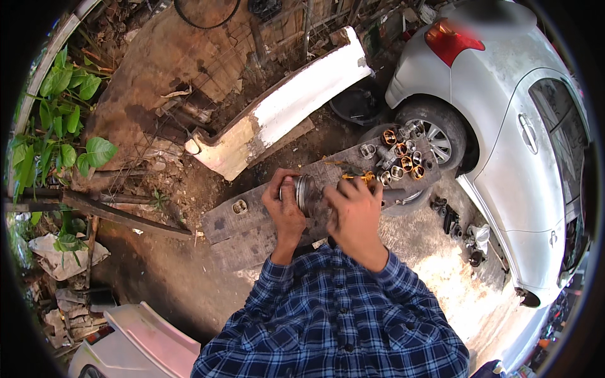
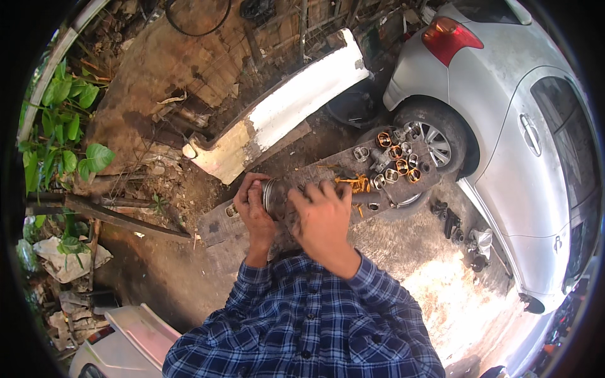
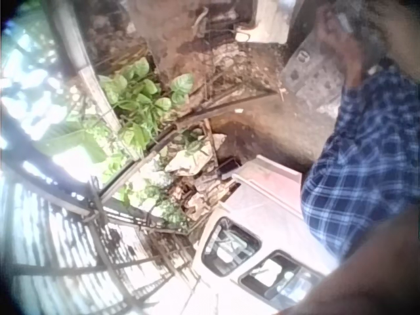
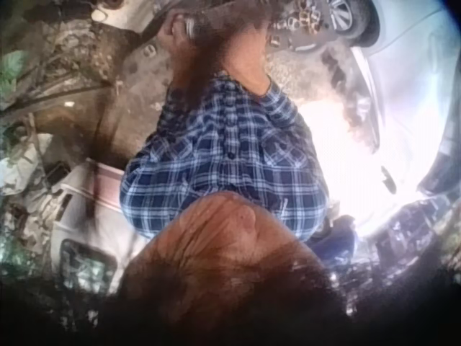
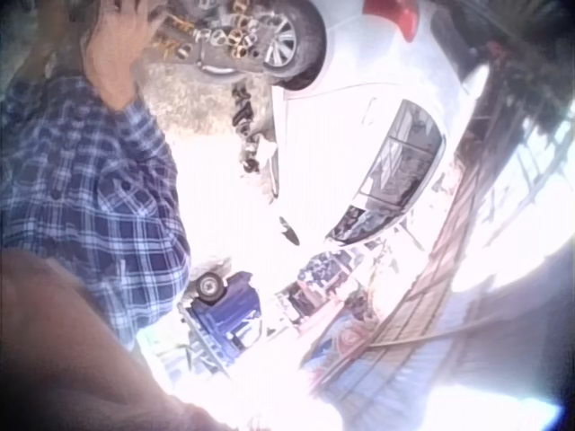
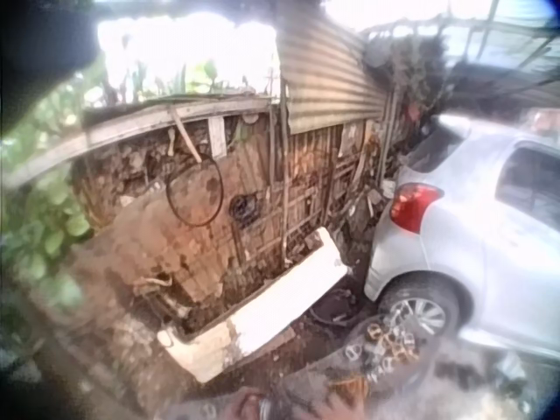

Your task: The person assembles a piston by hand, placing piston rings into the grooves and inserting the wrist pin. The person handles the piston and rings one at a time, rotating the piston to fit each ring and then inserting the pin to complete the assembly.

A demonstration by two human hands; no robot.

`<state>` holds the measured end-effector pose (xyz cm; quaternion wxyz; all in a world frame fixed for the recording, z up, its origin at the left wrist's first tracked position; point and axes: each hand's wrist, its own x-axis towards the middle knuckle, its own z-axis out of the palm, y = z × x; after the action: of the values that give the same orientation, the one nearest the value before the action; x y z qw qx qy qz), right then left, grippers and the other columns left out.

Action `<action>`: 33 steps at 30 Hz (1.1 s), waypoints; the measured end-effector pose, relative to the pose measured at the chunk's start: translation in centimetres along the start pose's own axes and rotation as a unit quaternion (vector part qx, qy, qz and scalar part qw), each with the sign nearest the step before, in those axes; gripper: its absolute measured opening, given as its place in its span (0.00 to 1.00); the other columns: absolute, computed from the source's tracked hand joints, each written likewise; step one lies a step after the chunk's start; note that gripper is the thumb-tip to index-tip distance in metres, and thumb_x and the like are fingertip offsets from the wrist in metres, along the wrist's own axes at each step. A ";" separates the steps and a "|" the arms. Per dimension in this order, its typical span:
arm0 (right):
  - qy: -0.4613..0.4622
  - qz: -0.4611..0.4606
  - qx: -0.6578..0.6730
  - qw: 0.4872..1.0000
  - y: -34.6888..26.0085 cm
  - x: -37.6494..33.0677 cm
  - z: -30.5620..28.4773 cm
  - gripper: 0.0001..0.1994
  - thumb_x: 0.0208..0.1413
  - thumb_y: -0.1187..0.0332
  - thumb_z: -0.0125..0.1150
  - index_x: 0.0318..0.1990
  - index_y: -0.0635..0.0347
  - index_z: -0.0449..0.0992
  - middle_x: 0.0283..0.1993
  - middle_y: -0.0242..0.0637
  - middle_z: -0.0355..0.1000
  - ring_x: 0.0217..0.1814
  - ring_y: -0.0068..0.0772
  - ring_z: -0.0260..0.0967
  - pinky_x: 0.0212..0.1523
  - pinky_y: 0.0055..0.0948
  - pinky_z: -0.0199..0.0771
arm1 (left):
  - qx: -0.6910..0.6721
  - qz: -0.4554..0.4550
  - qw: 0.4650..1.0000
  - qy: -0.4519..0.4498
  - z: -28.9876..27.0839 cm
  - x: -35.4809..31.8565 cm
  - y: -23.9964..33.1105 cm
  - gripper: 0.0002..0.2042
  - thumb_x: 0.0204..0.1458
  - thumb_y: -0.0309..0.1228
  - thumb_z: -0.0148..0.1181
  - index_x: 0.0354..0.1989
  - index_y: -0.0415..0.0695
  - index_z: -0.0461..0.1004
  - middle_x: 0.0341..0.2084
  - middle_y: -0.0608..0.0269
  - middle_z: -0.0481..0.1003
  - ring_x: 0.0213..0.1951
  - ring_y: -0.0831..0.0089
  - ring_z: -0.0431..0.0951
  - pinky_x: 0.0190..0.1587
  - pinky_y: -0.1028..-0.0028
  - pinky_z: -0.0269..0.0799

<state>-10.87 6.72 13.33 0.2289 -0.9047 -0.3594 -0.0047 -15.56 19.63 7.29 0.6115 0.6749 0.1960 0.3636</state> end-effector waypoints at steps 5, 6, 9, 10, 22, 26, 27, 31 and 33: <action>0.124 0.012 -0.022 0.992 0.2 0.5 0.2 0.16 0.37 0.73 0.64 0.39 0.50 0.79 0.33 0.34 0.69 0.44 0.40 0.67 0.51 0.51 0.58 | 0.067 0.001 0.997 -0.034 0.0 -0.4 -0.5 0.14 0.64 0.32 0.44 0.31 0.36 0.72 0.23 0.65 0.70 0.27 0.80 0.65 0.31 0.76 0.60; 0.091 0.000 -0.014 0.996 0.3 0.5 0.3 0.16 0.37 0.73 0.64 0.39 0.50 0.79 0.33 0.34 0.69 0.44 0.40 0.67 0.51 0.50 0.58 | 0.047 -0.005 0.999 -0.022 0.0 -0.4 -0.6 0.14 0.64 0.32 0.45 0.31 0.36 0.72 0.23 0.66 0.70 0.27 0.80 0.65 0.30 0.76 0.60; 0.019 -0.008 -0.010 1.000 0.3 0.4 0.7 0.13 0.39 0.74 0.64 0.37 0.51 0.78 0.32 0.34 0.69 0.43 0.40 0.67 0.49 0.48 0.58 | -0.008 0.005 1.000 0.003 0.0 -0.3 -1.0 0.13 0.63 0.32 0.48 0.30 0.36 0.72 0.21 0.66 0.68 0.26 0.79 0.64 0.28 0.74 0.58; 0.061 -0.015 -0.010 0.998 0.4 0.4 0.9 0.13 0.39 0.74 0.64 0.37 0.50 0.78 0.32 0.34 0.69 0.43 0.40 0.67 0.49 0.48 0.58 | -0.013 -0.007 1.000 -0.002 0.0 -0.2 -1.1 0.13 0.63 0.32 0.48 0.30 0.36 0.72 0.21 0.67 0.68 0.26 0.79 0.64 0.28 0.74 0.58; 0.100 -0.003 0.021 0.995 1.3 0.1 3.2 0.15 0.37 0.74 0.63 0.37 0.50 0.77 0.30 0.33 0.69 0.41 0.40 0.67 0.49 0.48 0.59 | -0.009 -0.013 1.000 0.000 0.0 -0.2 -1.0 0.15 0.65 0.32 0.45 0.30 0.36 0.72 0.23 0.66 0.69 0.26 0.80 0.64 0.29 0.73 0.58; 0.097 -0.028 0.035 0.994 1.1 -0.7 3.0 0.15 0.38 0.74 0.64 0.38 0.50 0.77 0.30 0.34 0.69 0.41 0.41 0.67 0.47 0.46 0.60 | -0.034 -0.038 0.999 0.008 0.1 -0.3 -1.1 0.15 0.64 0.32 0.45 0.30 0.36 0.72 0.23 0.65 0.70 0.27 0.80 0.64 0.29 0.74 0.58; 0.104 -0.015 -0.012 0.994 1.6 0.2 3.1 0.15 0.38 0.73 0.64 0.38 0.51 0.77 0.30 0.34 0.70 0.40 0.41 0.67 0.47 0.45 0.60 | -0.017 -0.033 0.999 0.007 0.1 -0.6 -1.1 0.14 0.64 0.32 0.45 0.30 0.36 0.72 0.23 0.66 0.70 0.27 0.80 0.65 0.29 0.74 0.58; 0.081 -0.015 -0.003 0.997 1.3 -0.3 2.5 0.15 0.38 0.74 0.63 0.38 0.52 0.77 0.30 0.35 0.70 0.41 0.42 0.68 0.46 0.45 0.61 | -0.014 -0.020 1.000 0.011 0.3 -0.6 -0.9 0.14 0.63 0.32 0.46 0.30 0.36 0.72 0.23 0.66 0.70 0.27 0.79 0.66 0.30 0.74 0.60; 0.079 -0.023 0.018 0.996 1.3 -0.3 2.5 0.15 0.38 0.74 0.63 0.38 0.52 0.77 0.30 0.35 0.70 0.41 0.42 0.68 0.46 0.45 0.60 | -0.015 -0.024 0.999 0.015 0.3 -0.6 -1.0 0.14 0.63 0.32 0.46 0.30 0.36 0.72 0.23 0.65 0.71 0.28 0.79 0.66 0.30 0.74 0.60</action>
<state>-10.62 6.76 10.53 0.2729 -0.8887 -0.3607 -0.0747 -15.52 19.19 6.14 0.6269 0.6551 0.2160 0.3622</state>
